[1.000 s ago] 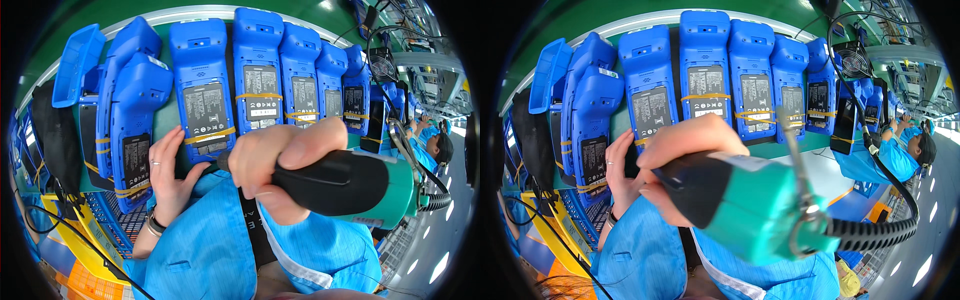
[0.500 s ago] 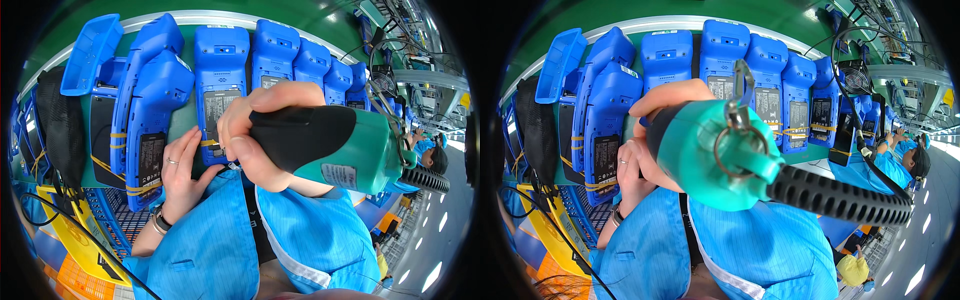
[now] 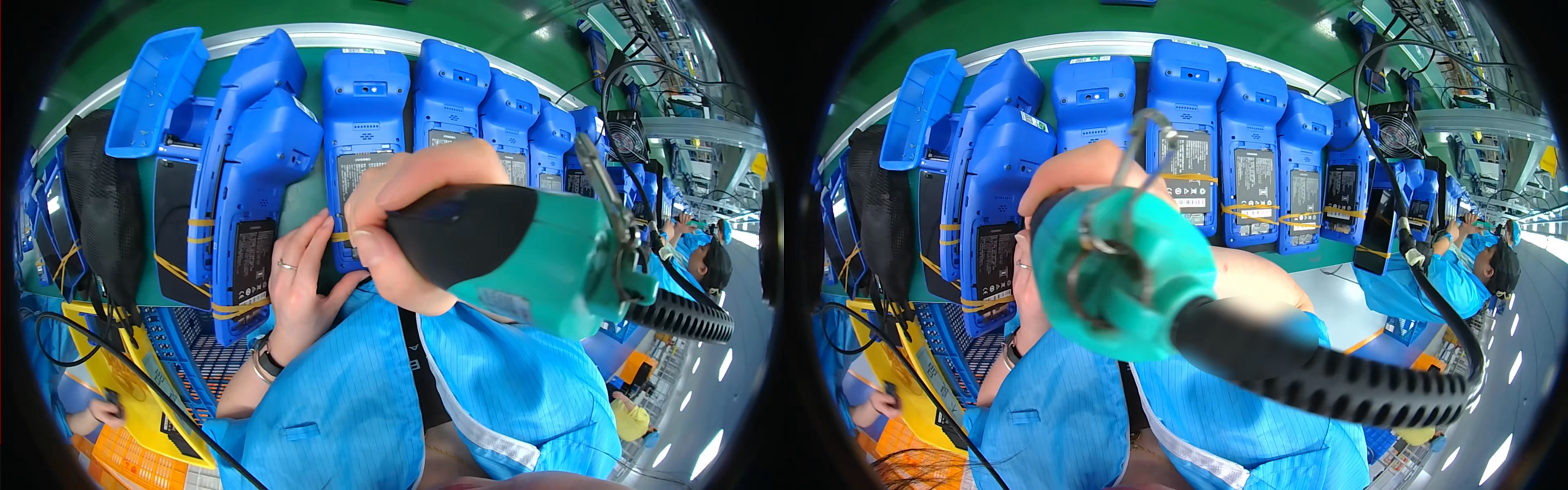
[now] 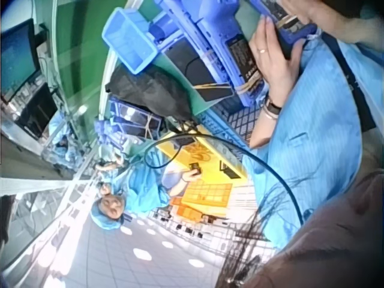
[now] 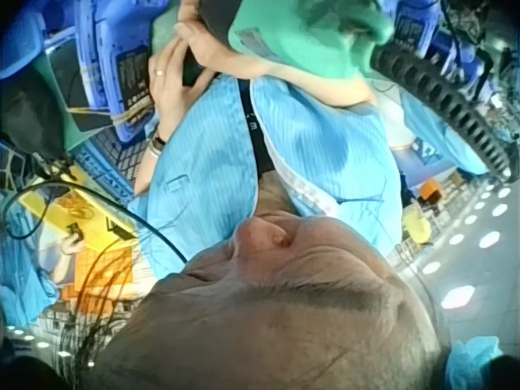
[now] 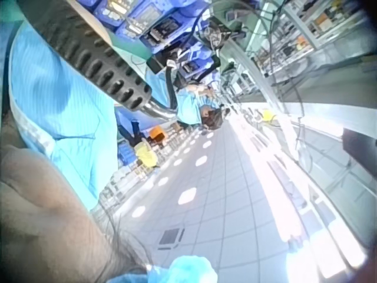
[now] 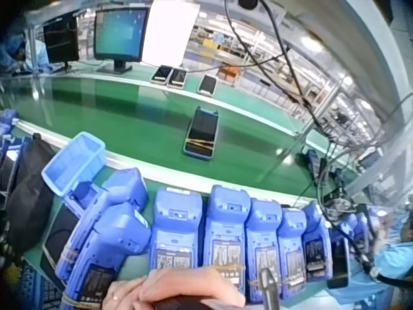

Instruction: The person secures components and battery covers onto handheld industrial electronic devices with an electric screwdriver, driving screws into each device.

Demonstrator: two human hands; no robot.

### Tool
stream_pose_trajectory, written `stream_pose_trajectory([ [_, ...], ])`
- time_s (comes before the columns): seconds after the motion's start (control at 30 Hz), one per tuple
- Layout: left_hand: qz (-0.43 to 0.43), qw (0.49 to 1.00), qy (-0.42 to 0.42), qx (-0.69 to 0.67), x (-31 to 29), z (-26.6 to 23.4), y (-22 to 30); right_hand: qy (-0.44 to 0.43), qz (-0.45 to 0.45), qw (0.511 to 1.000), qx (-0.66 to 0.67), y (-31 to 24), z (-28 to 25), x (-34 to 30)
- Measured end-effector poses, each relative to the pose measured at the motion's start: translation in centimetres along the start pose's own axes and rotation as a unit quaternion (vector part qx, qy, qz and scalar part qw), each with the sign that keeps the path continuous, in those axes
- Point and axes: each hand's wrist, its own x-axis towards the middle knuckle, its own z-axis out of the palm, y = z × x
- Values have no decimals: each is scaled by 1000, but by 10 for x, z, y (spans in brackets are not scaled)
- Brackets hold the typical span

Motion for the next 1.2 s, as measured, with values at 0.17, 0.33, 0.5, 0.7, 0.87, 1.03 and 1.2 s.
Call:
stream_pose_trajectory([
  [0.17, -64, 996, -7, -68, -9, 6, -2, 21, -2, 1000, -5, -6, 6, 1],
  [0.33, -88, 992, -17, -85, 2, 1, 7, 18, 89, 996, -21, -31, -5, 4],
  [0.5, -216, 955, -45, -198, 14, 0, 19, 99, -29, 990, 91, -53, -46, -19],
  [0.7, -291, 927, -22, -234, 21, 9, 16, 214, -58, 954, 201, -73, -73, -64],
  [0.87, -327, 890, 24, -316, 31, 14, 27, 267, -84, 943, 179, -69, -88, -86],
  [1.03, -323, 883, -10, -339, 36, 11, 40, 301, -87, 930, 190, -60, -97, -94],
  [1.2, -338, 876, -81, -334, 43, 8, 41, 342, -69, 917, 193, -53, -98, -92],
])
